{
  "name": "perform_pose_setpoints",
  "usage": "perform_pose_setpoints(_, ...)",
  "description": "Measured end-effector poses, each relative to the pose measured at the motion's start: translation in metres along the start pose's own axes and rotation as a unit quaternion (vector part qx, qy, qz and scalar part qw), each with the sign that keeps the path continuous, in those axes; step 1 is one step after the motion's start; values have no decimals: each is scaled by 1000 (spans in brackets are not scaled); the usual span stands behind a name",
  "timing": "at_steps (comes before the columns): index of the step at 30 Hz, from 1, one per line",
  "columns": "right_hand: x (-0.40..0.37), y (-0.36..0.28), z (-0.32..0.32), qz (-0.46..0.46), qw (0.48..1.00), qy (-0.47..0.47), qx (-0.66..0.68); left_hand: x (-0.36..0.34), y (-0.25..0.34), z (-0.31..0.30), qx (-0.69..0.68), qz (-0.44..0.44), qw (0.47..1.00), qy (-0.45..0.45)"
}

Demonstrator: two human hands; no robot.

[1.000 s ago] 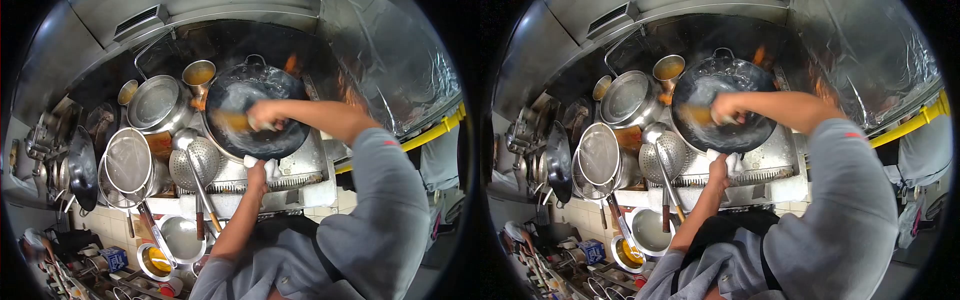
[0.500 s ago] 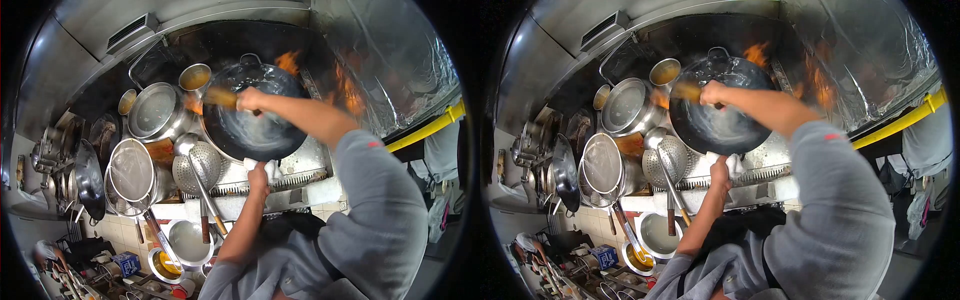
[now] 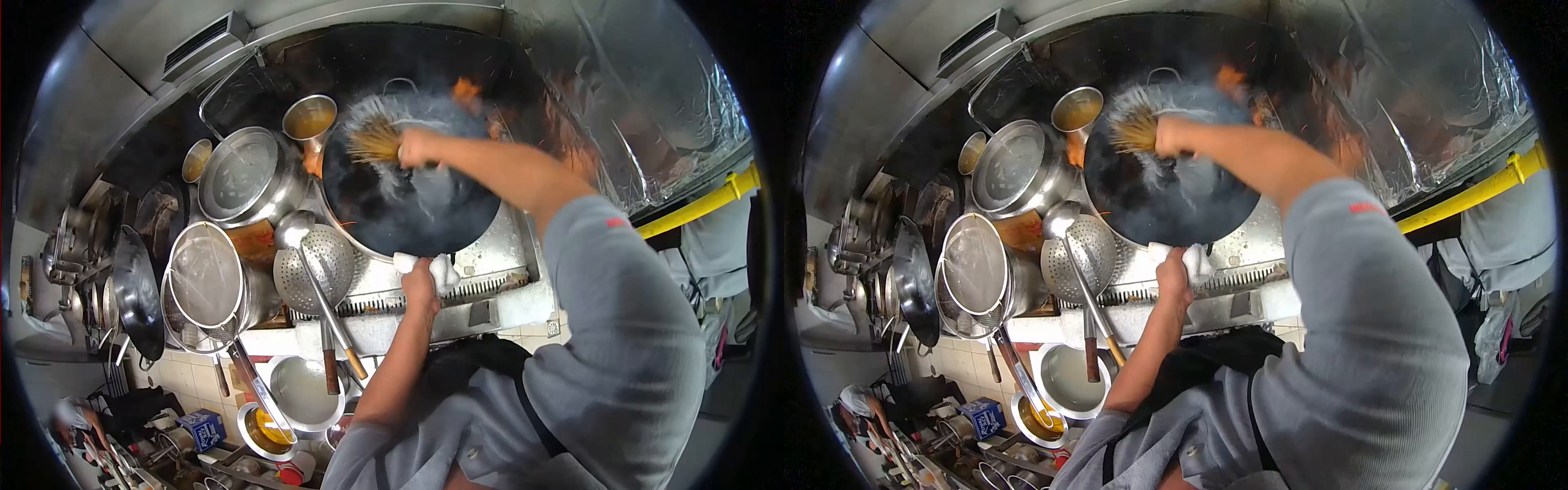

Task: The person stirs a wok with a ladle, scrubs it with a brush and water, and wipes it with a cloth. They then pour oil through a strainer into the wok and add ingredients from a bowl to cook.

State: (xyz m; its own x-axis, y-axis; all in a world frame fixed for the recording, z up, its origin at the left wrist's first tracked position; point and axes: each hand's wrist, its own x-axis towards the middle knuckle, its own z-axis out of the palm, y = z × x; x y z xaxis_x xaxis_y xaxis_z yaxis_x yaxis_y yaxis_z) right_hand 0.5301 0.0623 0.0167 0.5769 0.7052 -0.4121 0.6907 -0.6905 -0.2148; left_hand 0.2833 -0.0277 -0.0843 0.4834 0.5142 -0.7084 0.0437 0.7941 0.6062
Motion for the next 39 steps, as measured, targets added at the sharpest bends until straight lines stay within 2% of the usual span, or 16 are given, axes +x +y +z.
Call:
perform_pose_setpoints(2,-61,-13,15,-3,997,-73,38,-2,-6,-2,3,-8,1000,12)
perform_pose_setpoints(5,-101,48,29,-229,954,-120,-153,11,-13,-4,-5,-13,1000,12)
perform_pose_setpoints(7,-113,62,-12,-151,930,-161,-294,13,-15,3,-34,30,999,20)
perform_pose_setpoints(9,-76,40,-31,-53,973,-27,-222,6,-3,10,-26,44,998,32)
perform_pose_setpoints(11,17,47,-2,-52,985,89,-135,1,-1,1,57,-5,998,41)
perform_pose_setpoints(12,7,29,17,-68,994,55,-64,6,-7,2,81,81,992,59)
perform_pose_setpoints(13,-19,9,35,-82,996,25,5,14,-5,-2,85,88,991,55)
perform_pose_setpoints(15,-127,-11,28,-106,977,-119,141,15,0,-25,185,210,956,83)
perform_pose_setpoints(17,-167,33,61,-191,970,-131,73,-12,22,-42,141,186,968,90)
perform_pose_setpoints(19,-233,83,55,-237,966,-103,26,-20,29,-63,162,236,953,100)
perform_pose_setpoints(21,-203,176,78,-292,955,1,-53,-52,43,-58,198,260,936,129)
perform_pose_setpoints(23,-222,185,18,-56,998,-9,-39,-51,50,-70,248,261,926,115)
perform_pose_setpoints(25,-243,178,-24,64,990,42,115,-65,59,-66,233,306,918,93)
perform_pose_setpoints(26,-236,190,-25,63,989,48,122,-70,64,-70,282,293,906,117)
perform_pose_setpoints(28,-223,203,-22,-48,958,191,209,-69,72,-83,333,327,876,124)
perform_pose_setpoints(39,-189,197,4,63,941,108,316,-112,98,-54,452,439,772,83)
